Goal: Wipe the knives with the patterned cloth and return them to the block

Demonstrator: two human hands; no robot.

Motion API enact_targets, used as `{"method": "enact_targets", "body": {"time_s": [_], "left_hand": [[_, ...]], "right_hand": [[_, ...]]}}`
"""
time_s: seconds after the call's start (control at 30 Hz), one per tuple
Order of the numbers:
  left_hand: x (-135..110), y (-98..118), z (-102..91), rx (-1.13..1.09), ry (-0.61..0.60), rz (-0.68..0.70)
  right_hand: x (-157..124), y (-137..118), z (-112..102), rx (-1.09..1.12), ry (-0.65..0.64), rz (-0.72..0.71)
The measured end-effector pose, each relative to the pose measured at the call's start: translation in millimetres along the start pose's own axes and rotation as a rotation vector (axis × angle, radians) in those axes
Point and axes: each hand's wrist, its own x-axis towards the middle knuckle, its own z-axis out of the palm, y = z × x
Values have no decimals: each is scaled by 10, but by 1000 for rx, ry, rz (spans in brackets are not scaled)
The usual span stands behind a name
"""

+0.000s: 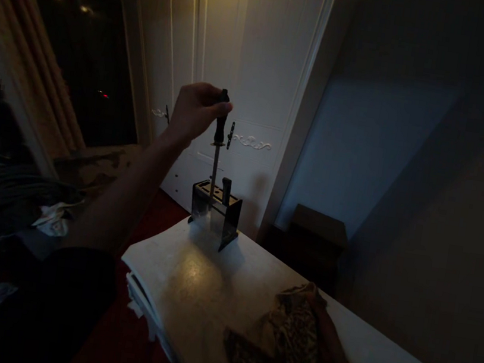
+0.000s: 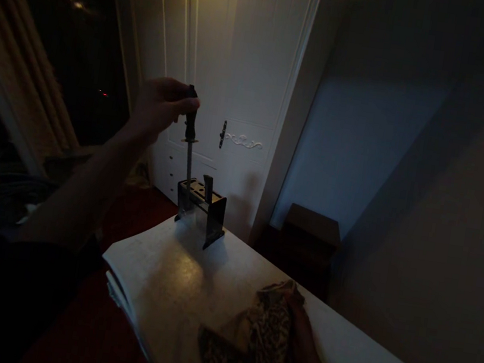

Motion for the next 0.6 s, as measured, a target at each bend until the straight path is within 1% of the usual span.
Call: {"method": "enact_targets", "body": {"time_s": [0.1, 0.23, 0.37, 0.47, 0.53, 0.6], "left_hand": [[-245, 49, 101, -114, -20, -11], [-593, 41, 323, -240, -35, -13], [-930, -8, 609, -321, 15, -71], [-1172, -72, 831, -363, 40, -144], [-1332, -121, 976, -397, 31, -216], [-1493, -167, 1113, -455, 12, -292]], "right_hand": [[-92, -64, 35, 20, 12, 33], [-151, -120, 102, 59, 30, 48], [-156, -81, 124, 151, -35, 25], [-146, -5, 112, 201, -86, 28], [-143, 48, 106, 237, -126, 50], [-149, 95, 104, 265, -141, 37]]}}
